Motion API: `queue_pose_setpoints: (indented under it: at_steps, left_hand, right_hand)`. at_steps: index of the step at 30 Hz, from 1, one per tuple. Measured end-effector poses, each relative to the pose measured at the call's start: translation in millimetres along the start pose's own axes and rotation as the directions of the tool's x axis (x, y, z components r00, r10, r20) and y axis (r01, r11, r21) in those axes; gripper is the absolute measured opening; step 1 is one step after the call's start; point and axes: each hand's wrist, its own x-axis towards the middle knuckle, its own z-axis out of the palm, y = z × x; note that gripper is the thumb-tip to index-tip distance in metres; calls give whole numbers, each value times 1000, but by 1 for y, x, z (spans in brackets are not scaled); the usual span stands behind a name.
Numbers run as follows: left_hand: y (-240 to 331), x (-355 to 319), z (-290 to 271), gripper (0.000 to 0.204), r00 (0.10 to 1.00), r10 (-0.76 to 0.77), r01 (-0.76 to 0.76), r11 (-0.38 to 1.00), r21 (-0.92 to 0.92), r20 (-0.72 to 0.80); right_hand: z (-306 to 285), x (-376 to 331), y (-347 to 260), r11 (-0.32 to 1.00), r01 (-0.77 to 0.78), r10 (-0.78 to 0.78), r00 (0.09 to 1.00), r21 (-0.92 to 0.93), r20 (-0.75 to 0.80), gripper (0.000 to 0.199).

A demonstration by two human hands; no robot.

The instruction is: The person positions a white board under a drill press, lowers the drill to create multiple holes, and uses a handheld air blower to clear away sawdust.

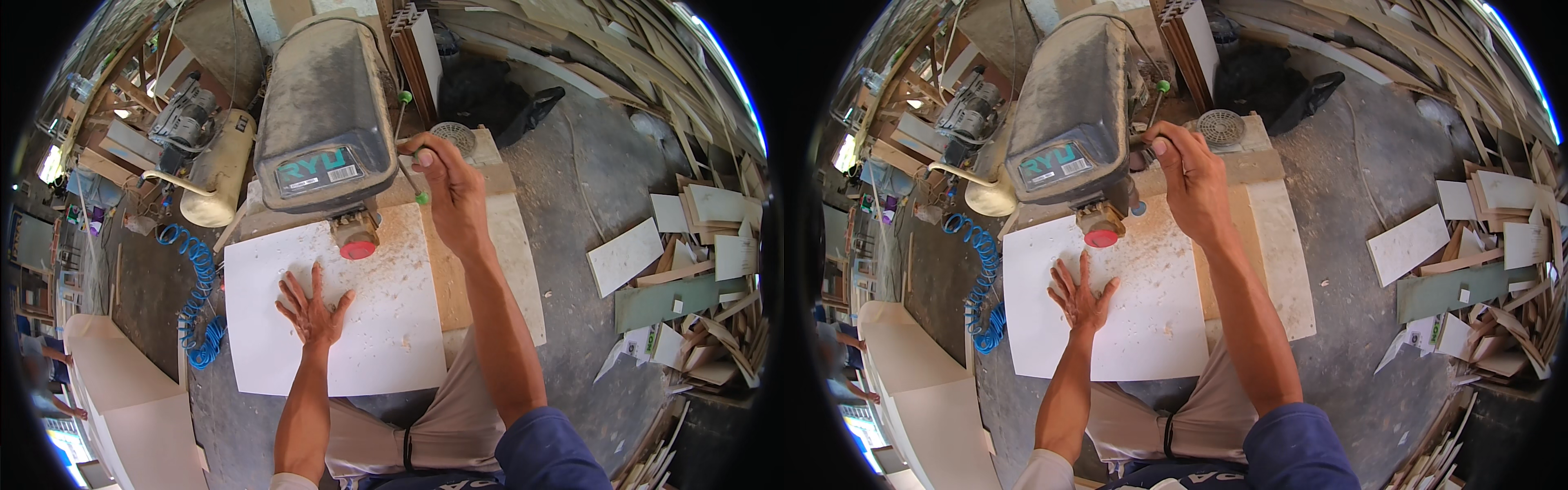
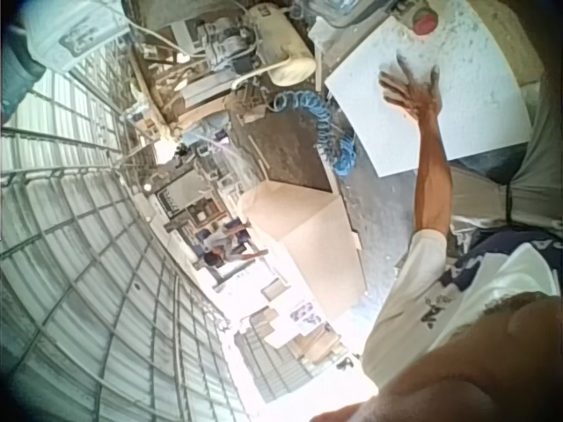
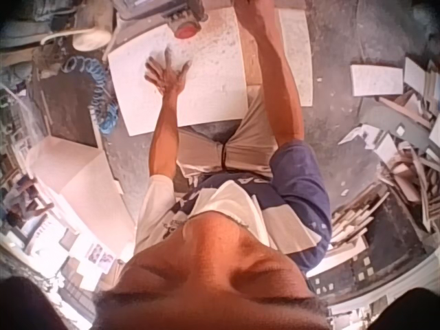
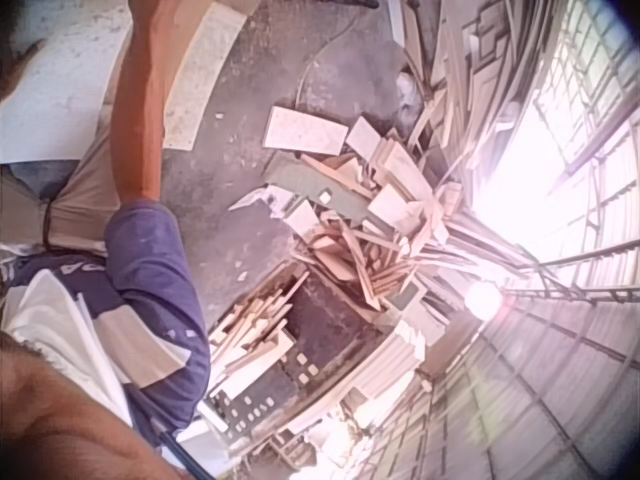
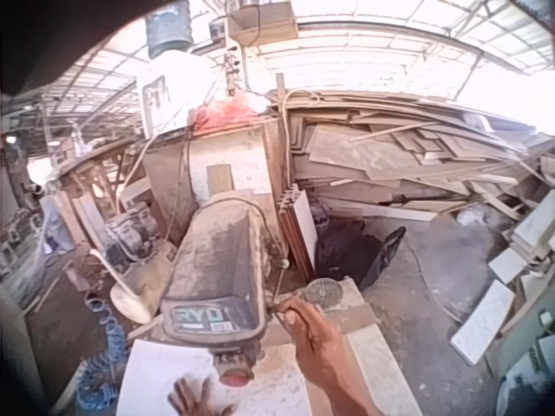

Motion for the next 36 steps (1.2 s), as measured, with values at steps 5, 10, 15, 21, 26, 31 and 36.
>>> queue_pose_setpoints:
  at_steps: [5,10,15,21,26,31,36]
  left_hand:
    - [1,0,-1,109,1000,-9,9,1000,4,-8]
    - [0,0,2,108,1000,3,-4,1000,-11,-29]
    - [-1,1,2,108,999,6,-6,1000,-7,-32]
    - [2,-1,0,107,1000,-4,4,1000,5,-25]
    - [2,0,0,107,1000,-5,5,1000,3,-25]
    - [-1,1,3,108,1000,-3,3,1000,6,-24]
    - [0,1,2,108,1000,-6,7,1000,10,-19]
  right_hand:
    - [-1,0,2,1000,28,-28,1000,4,-3,27]
    - [-2,-1,0,1000,12,-12,1000,1,-9,27]
    - [-2,-2,0,1000,18,-18,1000,-11,-6,27]
    - [-2,-2,0,1000,20,-20,1000,-5,-8,27]
    - [-3,-2,-1,1000,13,-13,1000,-4,0,26]
    - [-3,-3,-1,999,40,-41,999,-23,-13,26]
    - [-2,-4,-3,999,34,-35,999,-32,-20,26]
